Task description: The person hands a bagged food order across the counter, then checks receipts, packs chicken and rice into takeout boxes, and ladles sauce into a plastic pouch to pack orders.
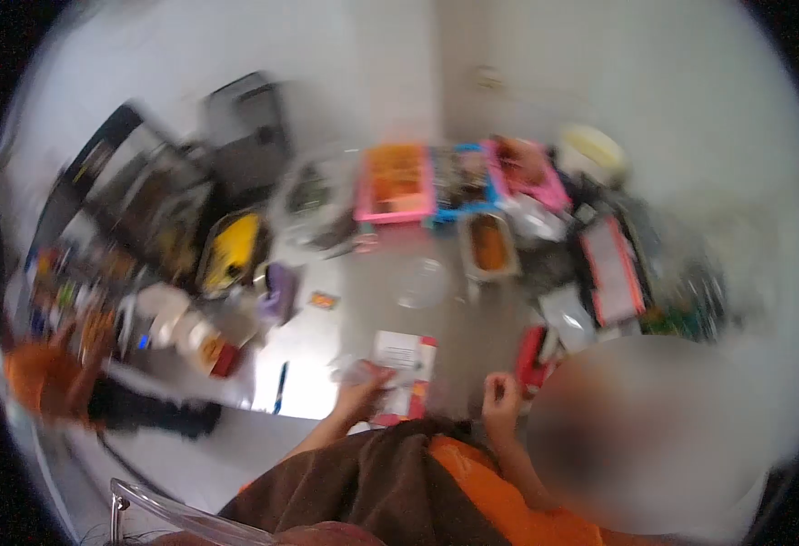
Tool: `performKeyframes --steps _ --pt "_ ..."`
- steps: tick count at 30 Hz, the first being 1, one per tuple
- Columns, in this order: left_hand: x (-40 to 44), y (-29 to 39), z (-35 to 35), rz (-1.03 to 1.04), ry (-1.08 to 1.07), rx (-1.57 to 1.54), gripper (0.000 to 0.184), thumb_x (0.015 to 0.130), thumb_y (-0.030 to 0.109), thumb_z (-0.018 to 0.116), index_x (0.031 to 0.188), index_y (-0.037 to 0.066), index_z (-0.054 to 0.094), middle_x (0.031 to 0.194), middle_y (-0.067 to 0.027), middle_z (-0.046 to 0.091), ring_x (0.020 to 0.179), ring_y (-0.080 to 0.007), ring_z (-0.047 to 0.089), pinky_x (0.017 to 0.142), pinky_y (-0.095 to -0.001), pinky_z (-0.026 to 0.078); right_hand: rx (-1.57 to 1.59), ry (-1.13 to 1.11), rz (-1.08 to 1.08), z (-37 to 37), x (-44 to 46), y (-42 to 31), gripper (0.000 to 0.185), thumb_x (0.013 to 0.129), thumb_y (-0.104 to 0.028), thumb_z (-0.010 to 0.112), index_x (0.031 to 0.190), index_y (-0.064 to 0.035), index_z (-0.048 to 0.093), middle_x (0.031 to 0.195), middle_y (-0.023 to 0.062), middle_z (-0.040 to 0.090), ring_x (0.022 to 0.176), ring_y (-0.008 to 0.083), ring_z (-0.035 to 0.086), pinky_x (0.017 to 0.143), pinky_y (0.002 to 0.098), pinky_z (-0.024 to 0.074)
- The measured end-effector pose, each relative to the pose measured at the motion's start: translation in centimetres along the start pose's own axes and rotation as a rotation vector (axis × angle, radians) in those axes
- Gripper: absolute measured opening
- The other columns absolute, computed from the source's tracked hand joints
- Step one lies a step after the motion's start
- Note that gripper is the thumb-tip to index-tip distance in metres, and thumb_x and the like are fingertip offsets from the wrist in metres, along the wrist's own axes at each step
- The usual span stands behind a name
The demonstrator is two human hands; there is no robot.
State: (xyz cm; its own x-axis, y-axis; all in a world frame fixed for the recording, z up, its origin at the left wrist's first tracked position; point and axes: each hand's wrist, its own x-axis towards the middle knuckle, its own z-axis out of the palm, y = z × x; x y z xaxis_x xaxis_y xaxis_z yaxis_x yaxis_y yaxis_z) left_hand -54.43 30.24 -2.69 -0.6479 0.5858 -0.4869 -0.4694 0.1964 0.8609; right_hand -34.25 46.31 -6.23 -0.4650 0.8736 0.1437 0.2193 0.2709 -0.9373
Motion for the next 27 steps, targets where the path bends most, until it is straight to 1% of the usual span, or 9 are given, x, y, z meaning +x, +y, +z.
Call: performKeyframes --steps 3,5,7,11,14,18,20,22,27 --pt "-0.4 0.2 -0.3 0.085 -0.175 -0.109 0.018 0.080 0.012 0.064 0.083 0.005 0.048 0.094 -0.0129 0.059 0.084 -0.0208 0.058 0.071 -0.0342 0.050 -0.477 0.563 -0.178 -4.1 1.7 2.7 0.028 0.081 -0.017 0.060 0.100 0.0010 0.050 0.100 0.0178 0.044 0.096 0.0305 0.044 0.086 0.0371 0.0344" --pt "0.3 -0.4 -1.6 0.064 -0.357 -0.267 0.015 0.081 0.010 0.061 0.090 0.005 0.050 0.104 -0.0146 0.057 0.098 -0.0234 0.055 0.083 -0.0384 0.046 -0.559 0.540 -0.021 -5.1 2.0 8.7 0.038 0.081 -0.026 0.061 0.105 0.0019 0.050 0.105 0.0198 0.046 0.097 0.0314 0.047 0.086 0.0391 0.0370" --pt "0.6 0.1 -1.8 0.026 -0.446 -0.340 0.014 0.080 0.010 0.061 0.091 0.007 0.053 0.108 -0.0140 0.056 0.102 -0.0234 0.053 0.086 -0.0384 0.044 0.064 0.381 0.404 -5.2 3.2 11.1 0.038 0.081 -0.029 0.061 0.102 0.0021 0.052 0.093 0.0168 0.055 0.086 0.0260 0.054 0.079 0.0354 0.0425" --pt "0.8 0.2 -2.1 -0.005 -0.473 -0.337 0.014 0.081 0.009 0.059 0.093 0.008 0.052 0.109 -0.0138 0.056 0.102 -0.0229 0.052 0.087 -0.0369 0.044 0.050 0.421 0.481 -6.0 3.4 7.9 0.037 0.079 -0.029 0.064 0.095 0.0034 0.057 0.082 0.0112 0.062 0.076 0.0179 0.058 0.071 0.0306 0.0460" --pt "1.3 0.7 -1.7 -0.014 -0.488 -0.334 0.014 0.082 0.008 0.058 0.095 0.007 0.052 0.111 -0.0132 0.055 0.101 -0.0218 0.053 0.084 -0.0344 0.047 0.114 0.203 0.592 -6.1 2.0 7.9 0.034 0.077 -0.027 0.066 0.091 0.0040 0.060 0.085 0.0093 0.063 0.075 0.0163 0.058 0.068 0.0298 0.0460" --pt "1.7 0.7 -1.8 -0.014 -0.511 -0.330 0.014 0.083 0.008 0.056 0.096 0.006 0.052 0.111 -0.0132 0.055 0.100 -0.0214 0.053 0.083 -0.0327 0.048 0.647 0.441 0.499 -4.8 -0.1 5.7 0.016 0.076 -0.015 0.065 0.083 -0.0009 0.062 0.090 0.0074 0.062 0.077 0.0152 0.058 0.067 0.0266 0.0456" --pt "2.2 0.9 -1.9 -0.001 -0.533 -0.335 0.015 0.084 0.008 0.056 0.098 0.005 0.052 0.111 -0.0134 0.054 0.100 -0.0214 0.053 0.083 -0.0325 0.048 0.254 0.521 0.115 -3.5 -2.0 8.1 0.013 0.074 -0.011 0.065 0.080 -0.0004 0.062 0.092 0.0067 0.063 0.074 0.0154 0.057 0.064 0.0262 0.0451" --pt "2.6 0.6 -2.2 0.007 -0.551 -0.336 0.016 0.084 0.008 0.056 0.099 0.004 0.052 0.110 -0.0137 0.054 0.099 -0.0214 0.053 0.083 -0.0327 0.048 0.014 0.601 -0.006 -2.8 -2.7 11.4 0.011 0.072 -0.009 0.065 0.077 0.0000 0.061 0.093 0.0060 0.063 0.072 0.0157 0.057 0.063 0.0261 0.0446" --pt "2.5 1.1 -2.4 -0.014 -0.575 -0.336 0.017 0.085 0.010 0.055 0.100 0.004 0.052 0.111 -0.0132 0.054 0.099 -0.0212 0.053 0.083 -0.0326 0.048 -0.194 0.739 0.314 -4.8 -2.3 7.8 0.022 0.072 -0.011 0.067 0.091 -0.0025 0.060 0.092 0.0060 0.064 0.071 0.0157 0.056 0.061 0.0267 0.0440"
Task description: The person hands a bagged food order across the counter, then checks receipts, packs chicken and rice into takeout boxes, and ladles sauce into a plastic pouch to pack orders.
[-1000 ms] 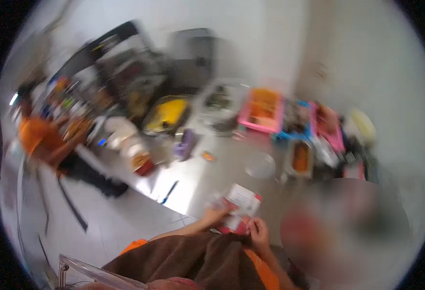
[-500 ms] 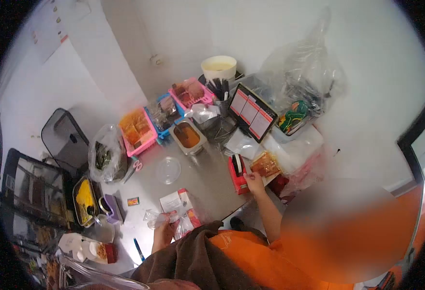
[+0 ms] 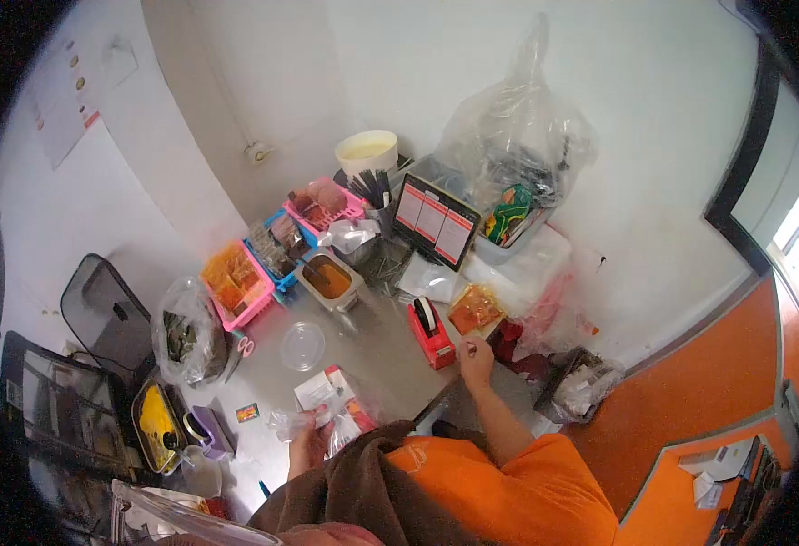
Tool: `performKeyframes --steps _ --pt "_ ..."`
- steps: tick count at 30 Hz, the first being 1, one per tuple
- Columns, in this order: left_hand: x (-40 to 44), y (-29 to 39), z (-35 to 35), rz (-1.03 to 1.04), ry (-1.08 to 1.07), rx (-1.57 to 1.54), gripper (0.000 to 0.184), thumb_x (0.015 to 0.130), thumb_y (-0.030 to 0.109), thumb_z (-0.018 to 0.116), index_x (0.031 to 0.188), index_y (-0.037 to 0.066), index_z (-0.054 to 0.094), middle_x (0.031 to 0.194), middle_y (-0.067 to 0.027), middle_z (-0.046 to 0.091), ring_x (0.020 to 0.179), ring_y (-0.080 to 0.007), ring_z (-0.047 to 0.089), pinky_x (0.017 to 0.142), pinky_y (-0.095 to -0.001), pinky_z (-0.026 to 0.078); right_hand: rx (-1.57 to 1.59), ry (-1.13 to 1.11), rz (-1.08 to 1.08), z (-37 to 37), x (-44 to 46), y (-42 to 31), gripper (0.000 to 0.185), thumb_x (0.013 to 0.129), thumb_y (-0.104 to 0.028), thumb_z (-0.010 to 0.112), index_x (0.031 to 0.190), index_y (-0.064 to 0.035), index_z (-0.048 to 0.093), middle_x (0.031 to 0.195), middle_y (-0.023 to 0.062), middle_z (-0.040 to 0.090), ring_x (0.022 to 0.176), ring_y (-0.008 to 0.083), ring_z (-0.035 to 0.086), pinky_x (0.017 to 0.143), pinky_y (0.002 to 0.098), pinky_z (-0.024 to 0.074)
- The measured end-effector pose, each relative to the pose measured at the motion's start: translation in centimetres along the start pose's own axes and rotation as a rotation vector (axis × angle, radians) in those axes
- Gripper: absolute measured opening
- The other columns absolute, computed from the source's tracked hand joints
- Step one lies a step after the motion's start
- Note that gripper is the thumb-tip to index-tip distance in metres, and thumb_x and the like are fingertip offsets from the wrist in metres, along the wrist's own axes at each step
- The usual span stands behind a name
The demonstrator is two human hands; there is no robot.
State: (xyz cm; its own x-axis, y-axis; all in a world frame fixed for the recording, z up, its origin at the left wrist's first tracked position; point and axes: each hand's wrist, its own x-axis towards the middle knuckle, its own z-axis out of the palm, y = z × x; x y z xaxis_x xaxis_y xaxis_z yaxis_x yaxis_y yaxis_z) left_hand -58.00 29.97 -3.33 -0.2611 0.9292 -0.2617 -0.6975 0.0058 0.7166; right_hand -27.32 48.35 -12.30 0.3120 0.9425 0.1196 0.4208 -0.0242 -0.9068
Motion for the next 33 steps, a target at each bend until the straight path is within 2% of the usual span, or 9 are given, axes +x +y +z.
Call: performKeyframes --steps 3,6,9,12,15,18,21,27,33 --pt "0.3 0.0 0.0 0.011 -0.002 0.001 0.017 0.085 0.011 0.055 0.100 0.004 0.052 0.111 -0.0130 0.053 0.100 -0.0212 0.053 0.083 -0.0324 0.048 0.044 -0.088 -0.170 1.2 1.1 -0.9 0.053 0.072 -0.014 0.070 0.120 -0.0097 0.047 0.086 0.0058 0.063 0.070 0.0144 0.057 0.060 0.0261 0.0443" --pt "0.0 0.0 -0.1 0.002 -0.002 -0.007 0.017 0.085 0.010 0.055 0.100 0.004 0.051 0.112 -0.0131 0.053 0.101 -0.0216 0.052 0.084 -0.0327 0.048 0.520 -0.332 -0.025 2.8 2.1 1.0 0.081 0.071 -0.015 0.072 0.136 -0.0134 0.023 0.083 0.0054 0.063 0.070 0.0132 0.058 0.060 0.0261 0.0452" --pt "0.3 -0.1 -0.5 0.000 -0.012 -0.014 0.017 0.084 0.008 0.056 0.100 0.005 0.051 0.111 -0.0133 0.053 0.103 -0.0225 0.051 0.085 -0.0343 0.047 0.531 -0.364 0.321 0.2 0.7 -4.6 0.086 0.069 -0.013 0.074 0.137 -0.0106 0.021 0.088 0.0075 0.064 0.082 0.0140 0.059 0.071 0.0287 0.0462" --pt "0.2 -0.2 -0.8 -0.002 -0.005 -0.027 0.017 0.083 0.008 0.056 0.100 0.005 0.051 0.111 -0.0133 0.053 0.104 -0.0229 0.051 0.086 -0.0352 0.047 0.292 -0.223 0.029 2.0 1.1 -1.7 0.082 0.069 -0.011 0.073 0.135 -0.0107 0.024 0.094 0.0098 0.062 0.084 0.0148 0.058 0.071 0.0275 0.0460" --pt "0.6 -0.2 -0.8 -0.009 -0.001 -0.017 0.018 0.084 0.008 0.056 0.101 0.005 0.051 0.112 -0.0131 0.052 0.104 -0.0232 0.050 0.086 -0.0354 0.047 0.455 -0.276 0.031 3.3 1.9 0.0 0.074 0.071 -0.008 0.070 0.132 -0.0095 0.028 0.089 0.0090 0.060 0.078 0.0150 0.057 0.069 0.0264 0.0457" --pt "0.6 -0.2 -0.2 0.023 0.035 0.002 0.018 0.084 0.010 0.056 0.101 0.006 0.051 0.113 -0.0131 0.052 0.104 -0.0227 0.050 0.086 -0.0353 0.046 0.758 -0.354 0.363 0.4 0.8 -3.7 0.068 0.071 -0.003 0.068 0.127 -0.0100 0.032 0.083 0.0040 0.057 0.072 0.0124 0.055 0.063 0.0251 0.0446" --pt "0.7 -0.3 0.0 0.029 0.055 -0.011 0.018 0.084 0.011 0.056 0.101 0.006 0.051 0.113 -0.0132 0.052 0.105 -0.0225 0.049 0.086 -0.0351 0.046 0.977 -0.248 0.239 1.0 -1.7 -0.3 0.053 0.073 -0.002 0.064 0.118 -0.0084 0.036 0.079 0.0028 0.054 0.069 0.0118 0.053 0.062 0.0259 0.0438" --pt "1.5 -0.4 0.4 0.069 0.092 0.031 0.018 0.085 0.012 0.055 0.101 0.007 0.050 0.112 -0.0131 0.052 0.102 -0.0225 0.051 0.084 -0.0348 0.047 -0.009 -0.053 0.034 -0.8 -1.0 -0.4 0.051 0.071 -0.004 0.062 0.117 -0.0018 0.038 0.074 0.0081 0.055 0.069 0.0214 0.056 0.065 0.0311 0.0439" --pt "1.9 -0.2 0.9 0.085 0.141 0.031 0.019 0.084 0.015 0.056 0.100 0.006 0.052 0.112 -0.0142 0.052 0.099 -0.0231 0.053 0.081 -0.0348 0.049 -0.154 -0.191 -0.646 2.2 9.8 -7.5 0.060 0.076 -0.018 0.059 0.127 0.0001 0.033 0.117 0.0192 0.047 0.106 0.0335 0.047 0.086 0.0419 0.0359"
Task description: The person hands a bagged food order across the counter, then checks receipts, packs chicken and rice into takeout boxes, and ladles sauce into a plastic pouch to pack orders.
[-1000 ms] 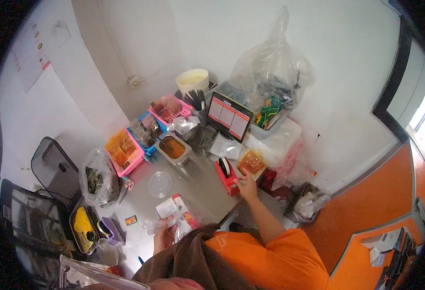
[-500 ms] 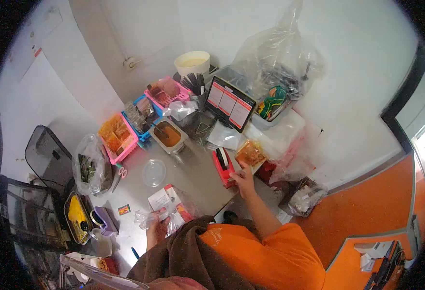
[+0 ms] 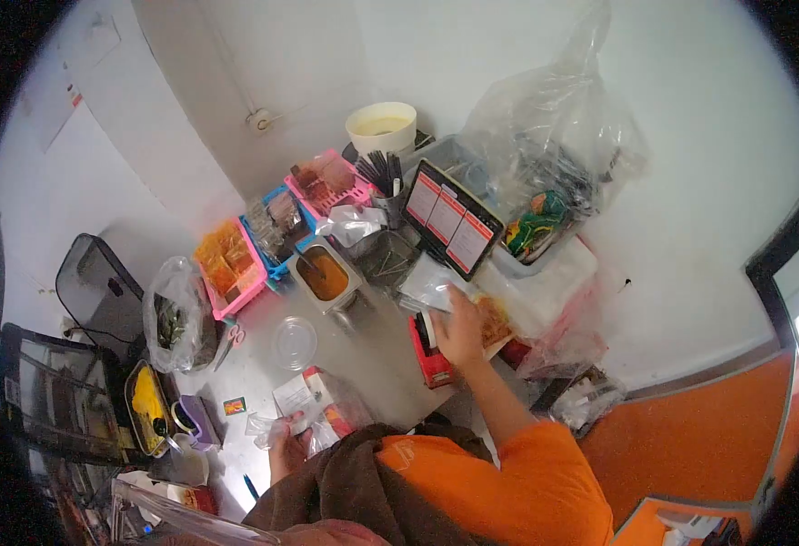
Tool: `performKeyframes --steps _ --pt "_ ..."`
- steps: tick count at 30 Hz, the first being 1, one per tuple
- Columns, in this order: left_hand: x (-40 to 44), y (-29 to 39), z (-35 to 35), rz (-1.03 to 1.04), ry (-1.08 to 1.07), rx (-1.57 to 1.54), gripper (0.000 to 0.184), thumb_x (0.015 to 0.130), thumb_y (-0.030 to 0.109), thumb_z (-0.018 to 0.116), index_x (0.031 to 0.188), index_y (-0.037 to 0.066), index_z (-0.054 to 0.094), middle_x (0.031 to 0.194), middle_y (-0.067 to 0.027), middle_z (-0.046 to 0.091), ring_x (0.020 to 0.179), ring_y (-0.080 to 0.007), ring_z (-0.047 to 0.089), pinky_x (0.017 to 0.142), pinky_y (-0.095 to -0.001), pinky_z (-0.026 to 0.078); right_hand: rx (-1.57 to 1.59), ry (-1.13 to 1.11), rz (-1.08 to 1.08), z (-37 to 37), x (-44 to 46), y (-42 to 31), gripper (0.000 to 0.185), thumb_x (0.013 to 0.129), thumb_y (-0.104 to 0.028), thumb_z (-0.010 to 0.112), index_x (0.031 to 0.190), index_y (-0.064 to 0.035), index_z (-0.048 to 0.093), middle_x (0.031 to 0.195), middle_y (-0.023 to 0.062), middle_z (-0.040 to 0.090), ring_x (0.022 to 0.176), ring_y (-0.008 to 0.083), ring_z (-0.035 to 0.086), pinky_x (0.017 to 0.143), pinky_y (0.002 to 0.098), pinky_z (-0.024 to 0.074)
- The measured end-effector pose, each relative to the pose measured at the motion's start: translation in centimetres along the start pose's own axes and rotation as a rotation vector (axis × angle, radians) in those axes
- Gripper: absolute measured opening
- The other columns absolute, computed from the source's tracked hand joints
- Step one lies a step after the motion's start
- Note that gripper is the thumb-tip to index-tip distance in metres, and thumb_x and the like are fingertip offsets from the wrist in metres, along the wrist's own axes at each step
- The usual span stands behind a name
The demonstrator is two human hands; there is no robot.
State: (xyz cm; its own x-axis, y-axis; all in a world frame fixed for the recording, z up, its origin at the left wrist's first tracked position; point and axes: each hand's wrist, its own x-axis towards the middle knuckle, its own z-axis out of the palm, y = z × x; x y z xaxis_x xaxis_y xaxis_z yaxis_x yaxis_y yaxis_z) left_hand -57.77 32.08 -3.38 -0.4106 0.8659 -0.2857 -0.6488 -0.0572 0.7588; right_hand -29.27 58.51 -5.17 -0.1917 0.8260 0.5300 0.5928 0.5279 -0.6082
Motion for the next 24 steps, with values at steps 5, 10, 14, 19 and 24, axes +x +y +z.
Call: performKeyframes --steps 5,10,14,19,24 --pt "0.0 0.0 0.7 0.036 0.020 -0.002 0.022 0.083 0.017 0.058 0.101 0.006 0.052 0.112 -0.0147 0.052 0.099 -0.0235 0.053 0.081 -0.0343 0.049 -0.502 -0.322 -0.305 5.9 10.7 -1.1 0.066 0.082 -0.052 0.044 0.137 -0.0214 0.025 0.143 0.0143 0.016 0.122 0.0431 0.029 0.094 0.0603 0.0195" --pt "-0.2 -0.5 0.5 0.031 0.112 -0.023 0.024 0.080 0.017 0.061 0.100 0.006 0.052 0.109 -0.0138 0.053 0.101 -0.0235 0.051 0.081 -0.0341 0.049 -0.596 -0.431 -0.272 11.0 14.6 3.2 0.067 0.082 -0.061 0.034 0.139 -0.0275 0.020 0.145 0.0129 0.010 0.123 0.0479 0.024 0.096 0.0629 0.0162" --pt "-0.1 -0.7 0.6 0.040 0.158 -0.010 0.031 0.080 0.023 0.063 0.102 0.006 0.050 0.109 -0.0138 0.054 0.093 -0.0228 0.056 0.077 -0.0301 0.052 -0.596 -0.475 -0.247 11.3 15.4 3.7 0.067 0.083 -0.063 0.028 0.139 -0.0282 0.019 0.145 0.0139 0.009 0.124 0.0498 0.021 0.099 0.0615 0.0115" --pt "0.0 -0.3 1.4 0.036 0.160 -0.015 0.026 0.081 0.019 0.060 0.101 0.006 0.049 0.109 -0.0143 0.053 0.097 -0.0233 0.054 0.078 -0.0338 0.051 -0.582 -0.435 -0.253 11.0 15.9 3.3 0.066 0.084 -0.061 0.031 0.139 -0.0265 0.021 0.145 0.0146 0.012 0.123 0.0499 0.021 0.098 0.0611 0.0114" --pt "0.1 -0.6 1.2 0.046 0.162 -0.051 0.025 0.082 0.016 0.060 0.101 0.005 0.049 0.109 -0.0152 0.053 0.095 -0.0235 0.054 0.078 -0.0345 0.051 -0.620 -0.185 -0.224 10.3 16.5 3.6 0.068 0.082 -0.060 0.037 0.138 -0.0220 0.025 0.142 0.0176 0.019 0.123 0.0498 0.021 0.098 0.0619 0.0094"
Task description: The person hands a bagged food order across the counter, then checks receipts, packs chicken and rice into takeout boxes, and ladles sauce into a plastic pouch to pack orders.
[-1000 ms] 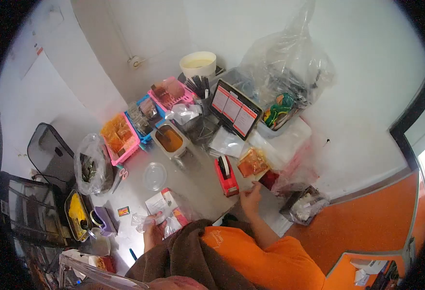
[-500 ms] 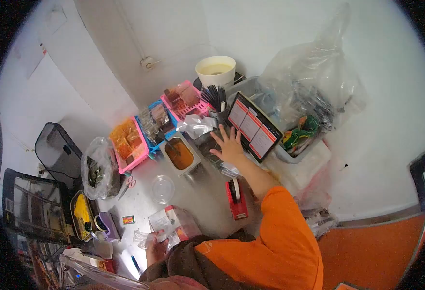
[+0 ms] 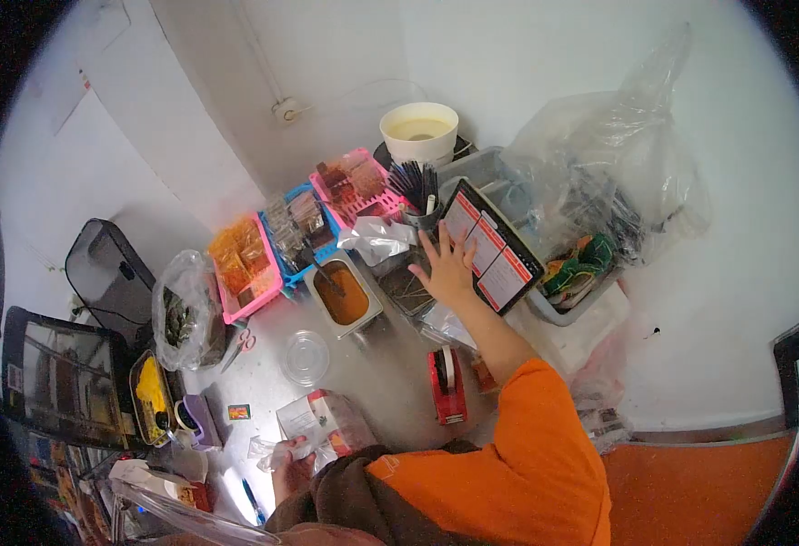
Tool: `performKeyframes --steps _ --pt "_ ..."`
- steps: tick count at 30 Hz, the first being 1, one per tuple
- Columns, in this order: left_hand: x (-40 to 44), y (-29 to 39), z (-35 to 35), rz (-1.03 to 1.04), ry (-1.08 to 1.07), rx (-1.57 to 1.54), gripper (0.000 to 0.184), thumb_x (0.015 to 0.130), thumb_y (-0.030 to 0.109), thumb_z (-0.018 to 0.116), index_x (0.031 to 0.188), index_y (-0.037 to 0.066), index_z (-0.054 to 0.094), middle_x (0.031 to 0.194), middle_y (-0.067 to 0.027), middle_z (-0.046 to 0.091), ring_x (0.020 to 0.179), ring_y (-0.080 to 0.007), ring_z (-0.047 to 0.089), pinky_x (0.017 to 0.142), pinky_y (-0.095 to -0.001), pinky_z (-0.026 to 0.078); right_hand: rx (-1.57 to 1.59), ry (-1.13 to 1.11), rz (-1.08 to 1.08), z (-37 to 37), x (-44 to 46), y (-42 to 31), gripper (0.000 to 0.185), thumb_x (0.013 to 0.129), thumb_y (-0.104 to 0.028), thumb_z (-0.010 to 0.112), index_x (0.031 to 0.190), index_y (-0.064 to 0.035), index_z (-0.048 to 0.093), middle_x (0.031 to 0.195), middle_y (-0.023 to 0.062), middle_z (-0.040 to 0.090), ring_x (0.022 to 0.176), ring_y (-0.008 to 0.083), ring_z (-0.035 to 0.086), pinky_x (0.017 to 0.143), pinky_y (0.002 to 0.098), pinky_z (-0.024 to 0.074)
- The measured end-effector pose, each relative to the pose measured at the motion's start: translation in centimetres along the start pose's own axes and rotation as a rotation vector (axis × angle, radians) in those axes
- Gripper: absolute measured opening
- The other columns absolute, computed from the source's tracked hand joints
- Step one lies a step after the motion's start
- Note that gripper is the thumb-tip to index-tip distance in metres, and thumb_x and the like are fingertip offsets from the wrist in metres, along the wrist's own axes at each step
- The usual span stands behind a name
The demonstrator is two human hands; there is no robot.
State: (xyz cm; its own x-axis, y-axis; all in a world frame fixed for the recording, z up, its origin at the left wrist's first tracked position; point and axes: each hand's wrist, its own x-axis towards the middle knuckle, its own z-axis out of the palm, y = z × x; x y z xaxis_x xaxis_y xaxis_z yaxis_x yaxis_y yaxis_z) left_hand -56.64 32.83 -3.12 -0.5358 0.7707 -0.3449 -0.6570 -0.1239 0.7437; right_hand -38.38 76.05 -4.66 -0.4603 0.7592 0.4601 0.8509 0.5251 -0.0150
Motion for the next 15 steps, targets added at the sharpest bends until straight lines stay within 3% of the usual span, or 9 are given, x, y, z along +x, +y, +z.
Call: performKeyframes --steps 4,5,11,14,15 --pt "0.0 0.0 0.6 0.016 0.022 0.003 0.024 0.081 0.013 0.060 0.101 0.004 0.049 0.109 -0.0160 0.053 0.094 -0.0230 0.055 0.077 -0.0336 0.051 0.182 -0.121 -0.029 -2.4 -1.5 -0.7 0.065 0.083 -0.055 0.040 0.137 -0.0204 0.025 0.138 0.0190 0.026 0.117 0.0379 0.039 0.097 0.0643 0.0078" --pt "0.0 0.1 0.7 0.022 0.020 0.013 0.024 0.081 0.012 0.059 0.102 0.004 0.049 0.110 -0.0163 0.053 0.094 -0.0228 0.055 0.077 -0.0334 0.051 0.174 0.023 -0.077 -2.7 -2.3 -1.1 0.064 0.084 -0.051 0.041 0.137 -0.0188 0.025 0.134 0.0177 0.032 0.112 0.0317 0.046 0.095 0.0640 0.0089" --pt "0.6 1.5 1.7 0.133 0.032 0.673 0.023 0.079 0.012 0.064 0.095 -0.002 0.055 0.093 -0.0112 0.060 0.075 -0.0203 0.059 0.070 -0.0308 0.051 0.486 0.026 0.121 -10.3 -12.0 -3.4 0.059 0.087 -0.043 0.042 0.135 -0.0129 0.026 0.126 0.0161 0.042 0.110 0.0288 0.046 0.095 0.0606 0.0094" --pt "2.2 1.8 -0.7 0.332 -0.095 0.939 0.022 0.077 0.014 0.067 0.091 -0.002 0.059 0.086 -0.0083 0.061 0.064 -0.0189 0.059 0.066 -0.0300 0.050 0.531 0.028 0.344 -13.3 -19.1 -5.2 0.059 0.086 -0.040 0.044 0.135 -0.0116 0.027 0.124 0.0155 0.044 0.112 0.0284 0.044 0.095 0.0583 0.0103" --pt "1.7 2.3 -0.4 0.304 -0.130 0.830 0.022 0.077 0.014 0.067 0.092 -0.001 0.058 0.086 -0.0080 0.061 0.067 -0.0183 0.059 0.065 -0.0300 0.050 0.518 0.086 0.349 -14.0 -21.4 -5.6 0.058 0.085 -0.036 0.047 0.134 -0.0107 0.028 0.123 0.0130 0.046 0.109 0.0257 0.047 0.096 0.0565 0.0112"
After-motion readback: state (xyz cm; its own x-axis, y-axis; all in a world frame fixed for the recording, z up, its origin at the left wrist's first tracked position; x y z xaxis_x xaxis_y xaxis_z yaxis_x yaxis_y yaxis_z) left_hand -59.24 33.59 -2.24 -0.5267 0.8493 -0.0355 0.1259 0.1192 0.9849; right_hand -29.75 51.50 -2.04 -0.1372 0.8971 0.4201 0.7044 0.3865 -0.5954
